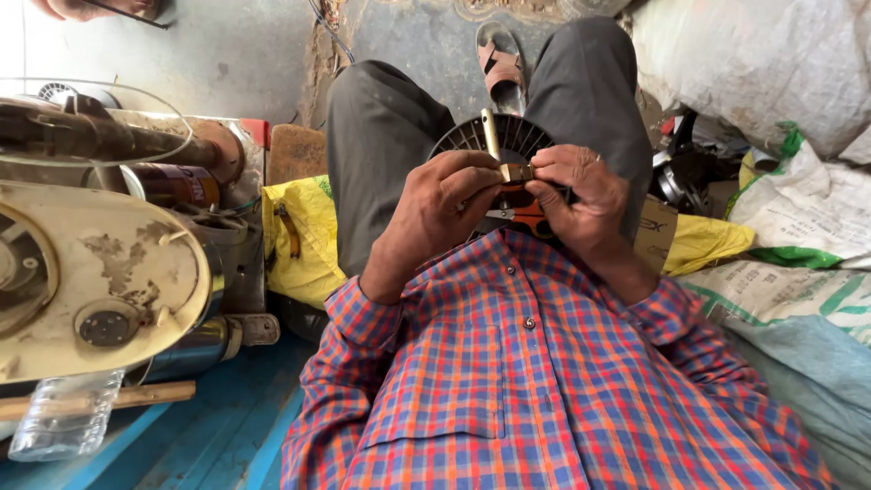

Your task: The person sits on the ground with a small electric motor armature on their lap and fits copper wire coils onto its slots, pressing and adjusting the windings by hand. They use scissors and pliers to trim and position wire ends while turning the armature to work on different sides.

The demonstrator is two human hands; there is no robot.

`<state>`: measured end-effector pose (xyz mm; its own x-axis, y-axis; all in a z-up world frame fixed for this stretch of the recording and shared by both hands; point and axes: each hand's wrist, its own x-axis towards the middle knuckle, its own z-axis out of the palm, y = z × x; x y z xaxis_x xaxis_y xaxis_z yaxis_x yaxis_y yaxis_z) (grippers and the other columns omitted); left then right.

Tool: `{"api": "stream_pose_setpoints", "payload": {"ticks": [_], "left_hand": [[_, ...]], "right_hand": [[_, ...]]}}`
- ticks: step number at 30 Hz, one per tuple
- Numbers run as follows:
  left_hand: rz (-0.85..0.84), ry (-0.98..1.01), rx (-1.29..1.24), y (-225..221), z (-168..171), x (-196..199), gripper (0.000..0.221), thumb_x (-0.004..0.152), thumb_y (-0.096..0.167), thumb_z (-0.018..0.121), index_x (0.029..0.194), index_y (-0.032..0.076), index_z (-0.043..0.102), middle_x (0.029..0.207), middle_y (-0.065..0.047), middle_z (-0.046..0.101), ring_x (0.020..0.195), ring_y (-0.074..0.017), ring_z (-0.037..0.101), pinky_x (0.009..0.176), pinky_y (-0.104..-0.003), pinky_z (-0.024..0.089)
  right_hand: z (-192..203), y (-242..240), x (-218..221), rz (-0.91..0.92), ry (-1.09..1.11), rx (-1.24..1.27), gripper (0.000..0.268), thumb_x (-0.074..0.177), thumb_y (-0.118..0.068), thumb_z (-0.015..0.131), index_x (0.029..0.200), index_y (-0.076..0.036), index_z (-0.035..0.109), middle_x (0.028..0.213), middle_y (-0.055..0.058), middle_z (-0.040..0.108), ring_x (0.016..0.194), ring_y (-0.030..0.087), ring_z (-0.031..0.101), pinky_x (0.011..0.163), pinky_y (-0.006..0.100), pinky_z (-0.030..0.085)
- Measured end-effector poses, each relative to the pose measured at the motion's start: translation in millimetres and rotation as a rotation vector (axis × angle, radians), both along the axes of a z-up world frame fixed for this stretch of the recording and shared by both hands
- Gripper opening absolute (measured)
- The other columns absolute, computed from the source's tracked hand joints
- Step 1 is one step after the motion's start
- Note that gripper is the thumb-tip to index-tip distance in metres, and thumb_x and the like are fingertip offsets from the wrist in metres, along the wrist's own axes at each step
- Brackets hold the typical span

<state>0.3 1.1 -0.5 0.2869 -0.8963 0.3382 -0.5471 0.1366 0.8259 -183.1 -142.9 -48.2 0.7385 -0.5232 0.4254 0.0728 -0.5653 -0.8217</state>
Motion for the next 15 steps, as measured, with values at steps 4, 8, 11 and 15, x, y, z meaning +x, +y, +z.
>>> {"api": "stream_pose_setpoints", "payload": {"ticks": [4,8,11,15], "left_hand": [[0.007,-0.093,0.0,-1.9,-4.4,-3.3,0.016,0.095,0.007,0.078,0.105,0.003,0.067,0.11,-0.011,0.068,0.097,-0.0288,0.071,0.083,-0.038,0.06],[0.005,-0.128,-0.022,-4.4,-2.2,-2.9,0.017,0.094,0.007,0.077,0.105,0.002,0.066,0.109,-0.012,0.067,0.094,-0.0296,0.07,0.08,-0.039,0.059],[-0.034,-0.205,0.03,-2.5,6.1,0.9,0.013,0.094,0.006,0.074,0.103,0.001,0.065,0.107,-0.013,0.067,0.096,-0.0309,0.07,0.084,-0.041,0.057],[-0.084,-0.324,0.006,-0.7,11.6,4.1,0.016,0.093,0.006,0.07,0.107,0.0,0.067,0.115,-0.015,0.069,0.109,-0.0339,0.068,0.095,-0.044,0.055]], "right_hand": [[-1.7,12.1,1.3,-0.102,0.006,-0.082,0.015,0.099,-0.011,0.081,0.103,0.0,0.07,0.108,0.013,0.074,0.105,0.027,0.074,0.094,0.038,0.06],[15.3,-0.5,0.4,-0.037,0.089,-0.169,0.015,0.098,-0.012,0.081,0.104,-0.002,0.071,0.108,0.012,0.075,0.107,0.028,0.074,0.096,0.041,0.059],[16.2,-38.9,10.7,0.183,0.104,-0.158,0.014,0.097,-0.015,0.08,0.104,-0.007,0.071,0.109,0.01,0.074,0.11,0.028,0.073,0.107,0.045,0.055],[63.1,-60.8,50.7,0.537,0.056,-0.16,0.034,0.086,-0.013,0.072,0.114,0.007,0.067,0.11,0.02,0.074,0.113,0.039,0.067,0.114,0.056,0.041]]}}
